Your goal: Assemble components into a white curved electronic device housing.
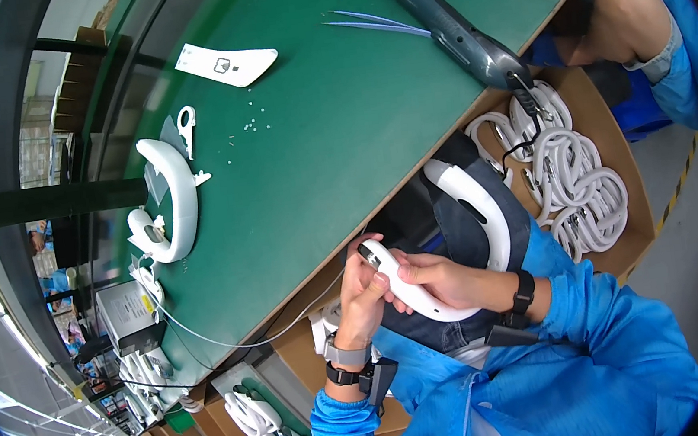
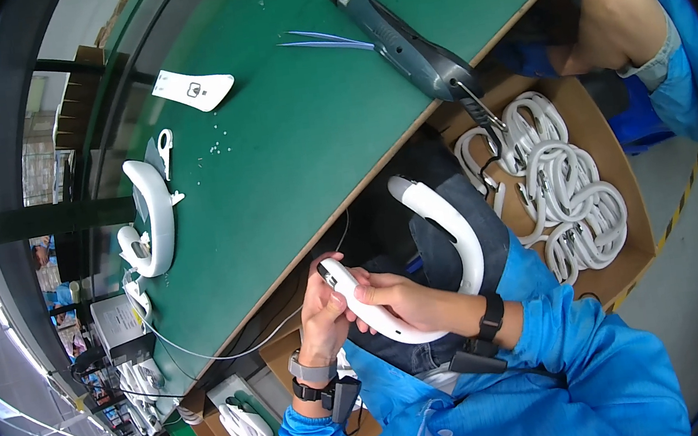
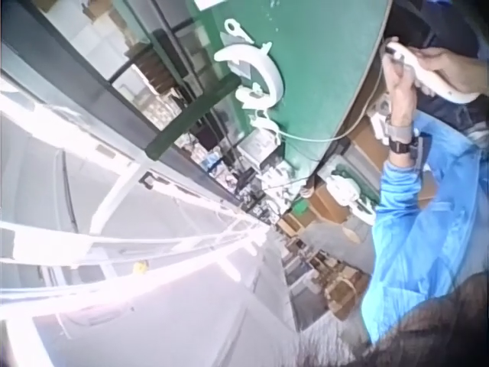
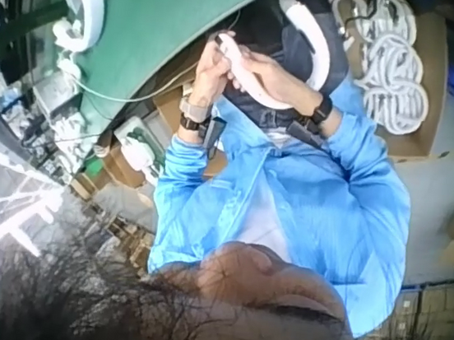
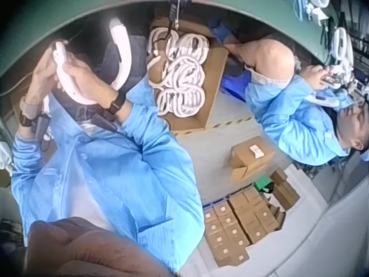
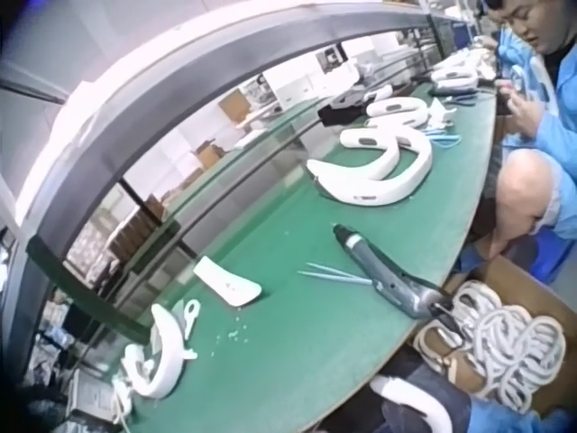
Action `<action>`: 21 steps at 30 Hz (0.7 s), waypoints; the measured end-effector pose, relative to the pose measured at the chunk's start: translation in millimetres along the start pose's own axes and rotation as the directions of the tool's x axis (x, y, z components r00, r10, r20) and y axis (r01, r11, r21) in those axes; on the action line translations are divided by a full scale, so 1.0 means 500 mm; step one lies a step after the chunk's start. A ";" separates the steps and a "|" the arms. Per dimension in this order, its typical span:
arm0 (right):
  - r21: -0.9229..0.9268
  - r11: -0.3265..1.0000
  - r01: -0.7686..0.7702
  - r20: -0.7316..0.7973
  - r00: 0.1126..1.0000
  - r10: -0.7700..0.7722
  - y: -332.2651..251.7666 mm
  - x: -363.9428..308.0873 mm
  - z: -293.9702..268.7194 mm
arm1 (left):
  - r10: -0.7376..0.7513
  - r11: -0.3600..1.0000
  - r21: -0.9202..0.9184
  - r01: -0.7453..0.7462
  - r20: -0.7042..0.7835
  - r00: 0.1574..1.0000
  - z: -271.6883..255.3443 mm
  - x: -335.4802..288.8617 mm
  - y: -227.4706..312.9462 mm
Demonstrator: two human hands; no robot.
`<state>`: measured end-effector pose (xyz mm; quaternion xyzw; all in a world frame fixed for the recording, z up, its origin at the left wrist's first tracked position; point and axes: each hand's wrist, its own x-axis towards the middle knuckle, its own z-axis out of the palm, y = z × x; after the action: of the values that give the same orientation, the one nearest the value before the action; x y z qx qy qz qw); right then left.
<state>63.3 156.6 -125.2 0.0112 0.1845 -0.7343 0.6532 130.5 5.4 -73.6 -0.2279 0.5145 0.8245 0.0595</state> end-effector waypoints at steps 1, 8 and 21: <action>0.000 1.000 0.004 -0.009 1.000 -0.004 -0.012 -0.003 -0.001 | 0.011 1.000 0.016 -0.011 0.008 1.000 0.001 0.001 0.003; -0.946 0.311 -0.085 -0.071 0.996 0.055 -0.105 -0.098 0.018 | 0.109 0.966 -0.229 -0.119 -0.059 0.992 0.007 0.034 -0.029; -0.857 -0.514 0.036 0.149 0.972 -0.180 -0.005 -0.162 -0.011 | 0.062 0.989 -0.092 -0.116 -0.453 0.889 0.055 0.026 -0.095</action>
<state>71.4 235.9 -109.0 -0.5479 0.7528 -0.2730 0.2419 126.2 49.5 -108.2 -0.3910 0.4751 0.7802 -0.1122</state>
